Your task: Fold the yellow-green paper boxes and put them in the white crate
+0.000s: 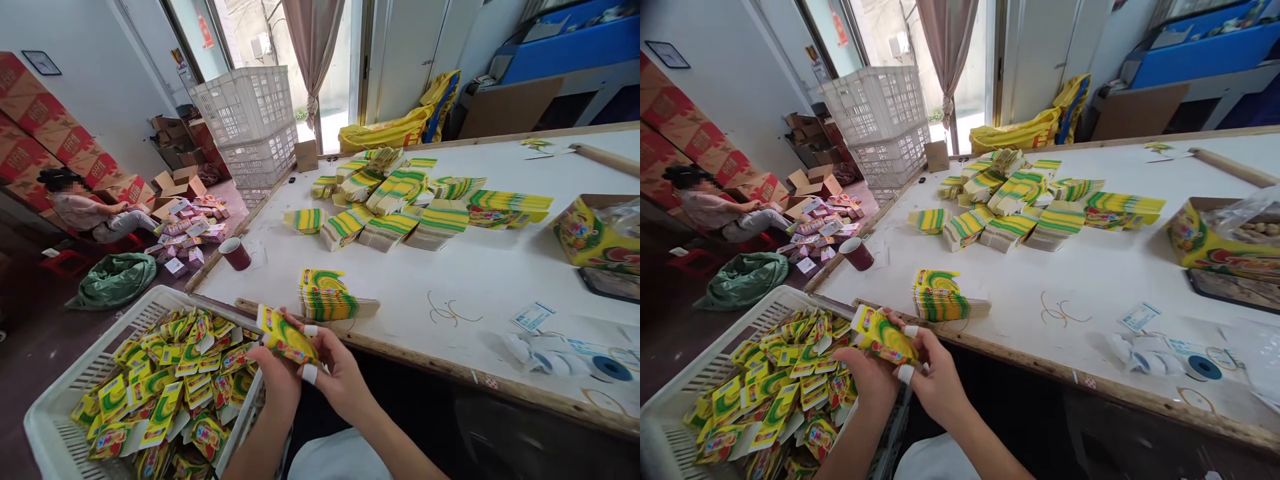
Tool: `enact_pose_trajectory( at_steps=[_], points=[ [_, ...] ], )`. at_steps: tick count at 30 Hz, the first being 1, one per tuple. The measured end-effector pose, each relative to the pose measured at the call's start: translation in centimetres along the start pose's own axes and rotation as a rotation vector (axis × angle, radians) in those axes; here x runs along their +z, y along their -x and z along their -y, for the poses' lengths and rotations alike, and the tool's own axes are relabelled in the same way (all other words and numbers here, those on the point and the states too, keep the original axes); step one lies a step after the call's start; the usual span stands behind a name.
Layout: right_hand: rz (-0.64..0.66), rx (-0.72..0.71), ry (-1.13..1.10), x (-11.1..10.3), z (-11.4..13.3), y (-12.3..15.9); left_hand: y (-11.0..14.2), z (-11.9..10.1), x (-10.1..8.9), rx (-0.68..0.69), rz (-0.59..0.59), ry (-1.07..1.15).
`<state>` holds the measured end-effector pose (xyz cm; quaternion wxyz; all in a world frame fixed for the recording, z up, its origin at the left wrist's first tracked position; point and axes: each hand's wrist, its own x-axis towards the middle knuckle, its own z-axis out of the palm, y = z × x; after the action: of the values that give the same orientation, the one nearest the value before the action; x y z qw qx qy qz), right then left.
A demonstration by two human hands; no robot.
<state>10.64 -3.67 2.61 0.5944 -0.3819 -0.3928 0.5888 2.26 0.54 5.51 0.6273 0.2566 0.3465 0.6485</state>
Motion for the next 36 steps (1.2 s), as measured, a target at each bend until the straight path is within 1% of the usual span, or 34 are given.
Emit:
enact_pose_trajectory(
  at_steps=[2,3,5,7,11,16,18,20,22,26,29,31,33,35,36],
  points=[
    [-0.077,-0.044,-0.048,-0.8,0.2,-0.6,0.0,0.3,-0.1,-0.033,0.102,-0.041],
    [-0.085,-0.069,-0.078,-1.2,0.4,-0.7,0.0,0.4,-0.2,-0.051,0.144,-0.067],
    [-0.059,-0.09,-0.137,-1.9,0.9,-0.9,-0.1,0.7,-0.7,-0.096,0.173,-0.112],
    [-0.025,-0.075,-0.182,-2.3,1.2,-0.8,-0.3,1.1,-1.4,-0.113,0.152,-0.165],
    [-0.023,-0.034,-0.238,-2.3,1.0,-0.5,-0.3,1.7,-2.7,-0.03,0.092,-0.286],
    [-0.046,-0.021,-0.277,-1.0,0.4,-0.3,-0.1,1.9,-3.5,0.089,0.071,-0.478],
    [-0.08,-0.012,-0.264,-0.5,0.4,-0.3,-0.1,1.9,-3.6,0.116,0.055,-0.493],
    [-0.117,-0.017,-0.231,-0.5,0.5,-0.4,-0.1,2.0,-3.7,0.124,0.054,-0.472],
    [-0.128,-0.028,-0.192,-0.9,0.6,-0.6,-0.3,1.9,-3.7,0.114,0.061,-0.434],
    [-0.052,0.023,-0.131,-1.8,0.5,-0.6,-0.9,1.1,-3.6,0.099,0.023,-0.343],
    [-0.026,0.045,-0.102,-2.2,0.1,-0.6,-1.0,0.3,-3.5,0.139,0.062,-0.401],
    [-0.034,0.016,-0.066,-2.7,-0.1,-0.6,-1.0,-0.4,-3.5,0.163,0.09,-0.459],
    [-0.06,-0.052,0.054,-3.5,-0.1,-0.5,-1.2,-1.2,-3.7,0.155,0.147,-0.501],
    [-0.064,-0.149,0.292,-4.7,0.3,-0.3,-1.6,-2.4,-4.1,0.136,0.243,-0.507],
    [-0.039,-0.201,0.432,-5.2,0.5,-0.2,-1.8,-3.1,-4.5,0.12,0.304,-0.514]
  ],
)
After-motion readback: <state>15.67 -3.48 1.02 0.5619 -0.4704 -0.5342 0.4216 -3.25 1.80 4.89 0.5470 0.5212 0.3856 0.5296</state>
